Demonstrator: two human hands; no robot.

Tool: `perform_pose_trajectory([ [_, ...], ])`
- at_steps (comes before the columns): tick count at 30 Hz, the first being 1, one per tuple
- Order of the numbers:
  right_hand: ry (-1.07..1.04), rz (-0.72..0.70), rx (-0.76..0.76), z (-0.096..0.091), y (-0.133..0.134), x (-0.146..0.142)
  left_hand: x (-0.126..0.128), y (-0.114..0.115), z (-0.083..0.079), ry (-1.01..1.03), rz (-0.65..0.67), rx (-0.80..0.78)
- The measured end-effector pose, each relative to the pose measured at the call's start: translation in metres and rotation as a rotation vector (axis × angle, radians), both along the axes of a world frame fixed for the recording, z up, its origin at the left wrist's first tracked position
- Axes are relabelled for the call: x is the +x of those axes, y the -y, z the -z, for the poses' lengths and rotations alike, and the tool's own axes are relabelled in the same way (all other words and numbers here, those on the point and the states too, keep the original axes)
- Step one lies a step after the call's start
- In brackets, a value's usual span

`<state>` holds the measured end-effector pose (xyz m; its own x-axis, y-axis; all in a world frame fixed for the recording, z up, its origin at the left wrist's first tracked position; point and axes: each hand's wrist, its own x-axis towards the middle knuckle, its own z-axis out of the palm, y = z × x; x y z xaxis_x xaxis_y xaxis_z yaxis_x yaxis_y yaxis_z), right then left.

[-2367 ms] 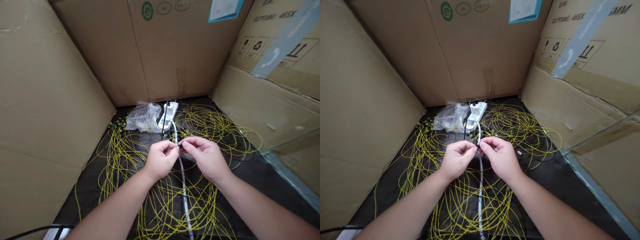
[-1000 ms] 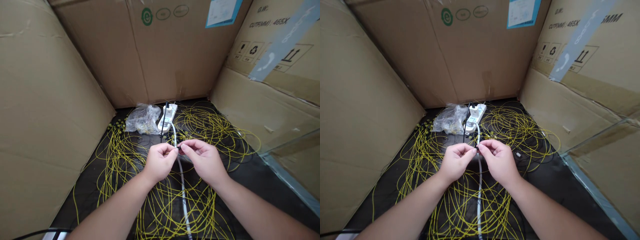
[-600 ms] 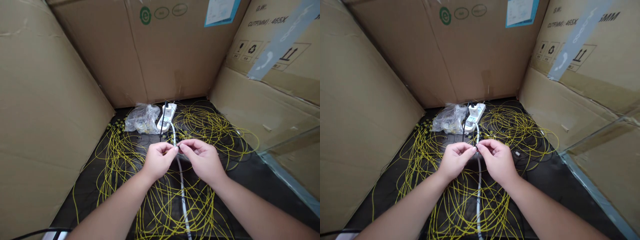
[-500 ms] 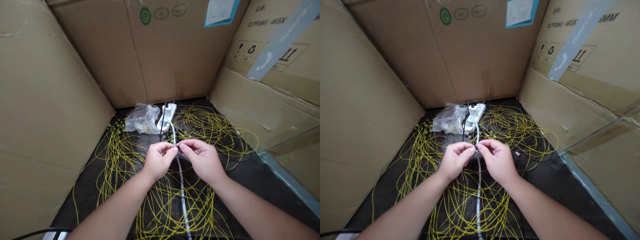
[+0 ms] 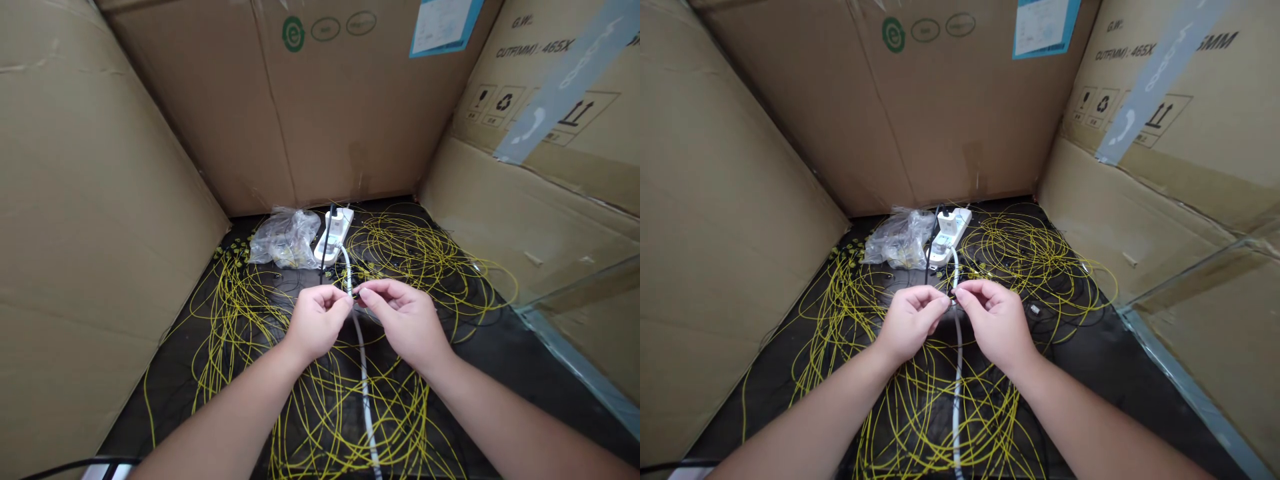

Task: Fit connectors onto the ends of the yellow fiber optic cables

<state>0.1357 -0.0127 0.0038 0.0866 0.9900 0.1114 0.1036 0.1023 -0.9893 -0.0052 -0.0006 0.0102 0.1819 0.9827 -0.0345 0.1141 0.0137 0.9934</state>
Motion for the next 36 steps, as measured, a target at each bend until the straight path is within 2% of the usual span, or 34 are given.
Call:
perform_pose_trajectory([
  [15,0.002,0.027,0.008,0.000,0.000,-0.003,0.002,0.000,0.000,-0.035,-0.050,0.054],
  [26,0.064,0.084,0.096,0.007,0.007,-0.008,0.003,0.000,0.003,-0.062,-0.073,0.073],
  [31,-0.047,0.068,0.013,0.006,0.006,-0.009,0.003,0.001,0.004,-0.050,-0.077,0.064],
  [36,-0.324,0.020,-0.074,0.011,0.001,-0.010,0.004,0.001,0.004,-0.051,-0.083,0.066],
])
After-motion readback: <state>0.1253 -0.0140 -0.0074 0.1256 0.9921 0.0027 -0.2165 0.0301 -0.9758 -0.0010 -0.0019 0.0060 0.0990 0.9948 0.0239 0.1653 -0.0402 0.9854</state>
